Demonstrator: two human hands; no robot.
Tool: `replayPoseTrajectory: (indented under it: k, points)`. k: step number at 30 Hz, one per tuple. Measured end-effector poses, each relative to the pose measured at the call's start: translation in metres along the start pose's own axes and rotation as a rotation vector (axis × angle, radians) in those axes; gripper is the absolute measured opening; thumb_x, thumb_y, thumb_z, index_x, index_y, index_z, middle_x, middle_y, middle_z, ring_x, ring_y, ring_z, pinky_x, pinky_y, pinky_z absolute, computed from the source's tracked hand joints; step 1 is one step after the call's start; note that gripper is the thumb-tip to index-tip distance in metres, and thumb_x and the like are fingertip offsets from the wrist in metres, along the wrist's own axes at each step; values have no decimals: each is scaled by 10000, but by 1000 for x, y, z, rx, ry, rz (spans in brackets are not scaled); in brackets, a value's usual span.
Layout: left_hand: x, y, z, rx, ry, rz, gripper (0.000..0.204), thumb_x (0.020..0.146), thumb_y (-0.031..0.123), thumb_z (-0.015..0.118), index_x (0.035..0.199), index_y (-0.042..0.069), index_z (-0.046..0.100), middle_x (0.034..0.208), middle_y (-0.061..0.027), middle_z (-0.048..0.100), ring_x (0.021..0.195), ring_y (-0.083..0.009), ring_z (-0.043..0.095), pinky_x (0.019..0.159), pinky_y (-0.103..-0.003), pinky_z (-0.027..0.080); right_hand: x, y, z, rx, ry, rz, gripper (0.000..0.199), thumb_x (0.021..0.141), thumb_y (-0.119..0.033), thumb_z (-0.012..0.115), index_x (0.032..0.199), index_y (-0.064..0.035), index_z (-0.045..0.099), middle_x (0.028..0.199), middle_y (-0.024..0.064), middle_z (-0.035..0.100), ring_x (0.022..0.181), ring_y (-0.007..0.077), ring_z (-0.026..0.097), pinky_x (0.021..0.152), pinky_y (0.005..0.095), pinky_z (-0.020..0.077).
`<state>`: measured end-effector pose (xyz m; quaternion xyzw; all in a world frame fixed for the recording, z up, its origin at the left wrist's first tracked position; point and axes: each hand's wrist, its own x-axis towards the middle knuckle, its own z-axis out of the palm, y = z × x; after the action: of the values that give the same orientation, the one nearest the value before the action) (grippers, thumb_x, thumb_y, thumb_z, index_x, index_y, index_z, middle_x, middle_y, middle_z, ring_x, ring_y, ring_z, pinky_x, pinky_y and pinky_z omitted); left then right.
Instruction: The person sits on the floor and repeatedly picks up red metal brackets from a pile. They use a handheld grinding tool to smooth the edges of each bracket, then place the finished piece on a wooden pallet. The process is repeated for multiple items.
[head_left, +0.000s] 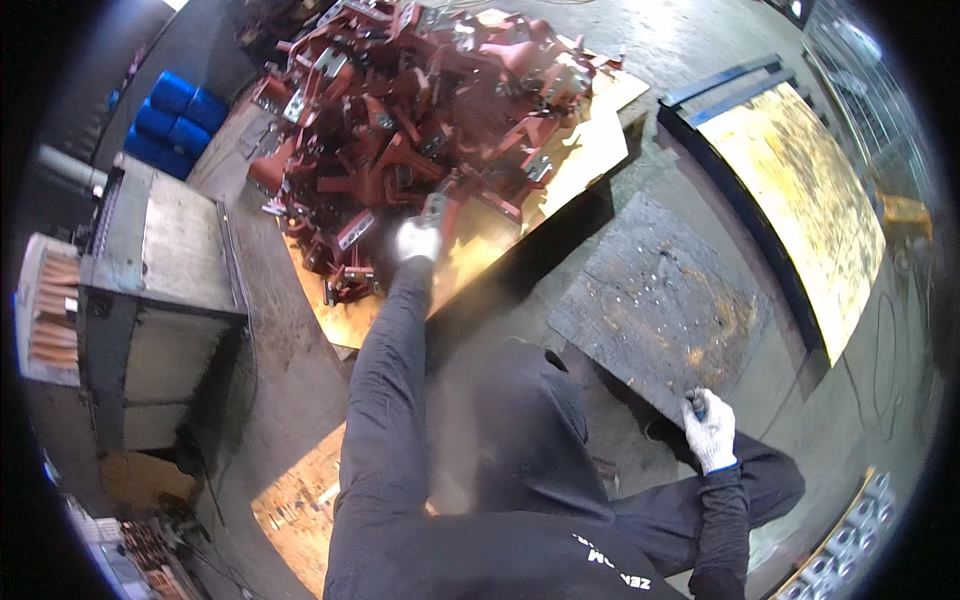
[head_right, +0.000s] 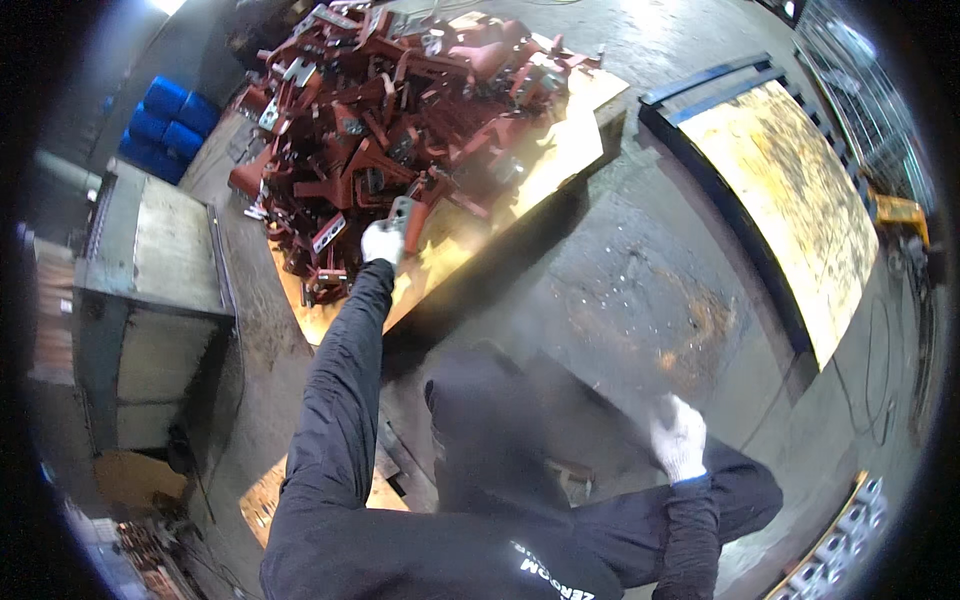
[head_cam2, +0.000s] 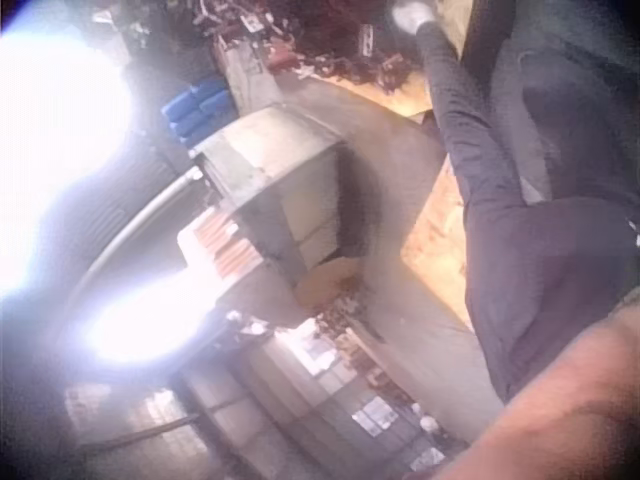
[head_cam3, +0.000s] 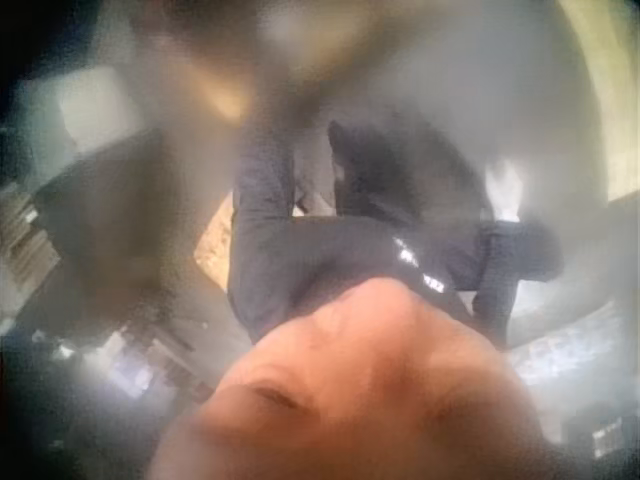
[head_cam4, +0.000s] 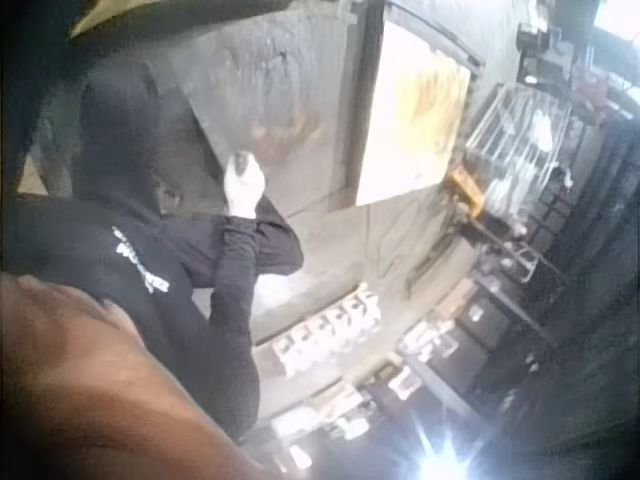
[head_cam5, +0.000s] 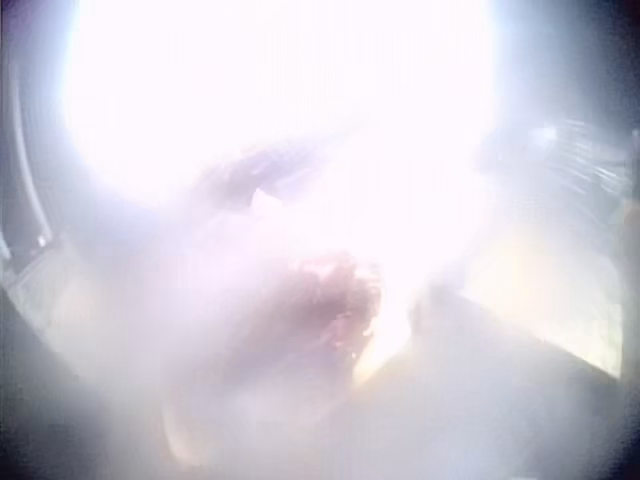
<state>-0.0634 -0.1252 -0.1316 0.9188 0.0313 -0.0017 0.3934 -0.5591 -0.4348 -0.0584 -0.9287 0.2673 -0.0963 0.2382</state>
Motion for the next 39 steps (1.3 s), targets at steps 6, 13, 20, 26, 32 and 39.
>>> replayPoseTrajectory:
  k: [6,13,20,26,32,39]
  points:
    - [31,-72,-12,-109,196,161,171,876,149,607,949,11,676,868,-143,695,777,-269,655,709,-368,497,-8,-14,-29,122,-5,131,141,770,-135,706,899,-83,685,763,113,662,711,283,649,672,349,504]
    - [-16,40,-67,-32,113,248,238,893,120,532,1039,-41,630,952,-189,676,875,-255,644,818,-339,488,-15,-15,-36,214,53,176,150,784,-120,713,922,-67,685,809,107,683,752,242,666,713,329,513]
    - [-158,173,-83,324,-279,1060,153,847,79,583,993,64,625,914,-181,639,878,-382,618,758,-438,496,32,-89,-55,587,34,17,443,796,-13,590,1235,-68,592,1194,77,639,1092,171,603,859,295,508]
    - [-270,197,-3,170,-715,1196,254,846,102,514,1073,86,625,973,-180,599,948,-349,604,820,-424,486,37,-67,-5,378,15,-41,545,731,-243,765,1216,-57,599,1127,175,645,1039,328,624,892,344,492]
    - [-336,212,38,37,-861,1217,181,845,149,606,1008,70,616,996,-169,624,924,-369,610,819,-433,489,-2,-17,-10,846,-220,332,319,870,-167,663,1136,7,646,984,107,699,876,164,642,776,297,500]
    - [-321,119,95,-389,-744,-283,486,956,469,490,1180,49,587,1082,-128,645,977,-267,622,859,-357,488,-3,-39,-11,859,-157,497,270,839,-127,705,1073,1,667,817,-12,653,677,54,533,633,235,452]
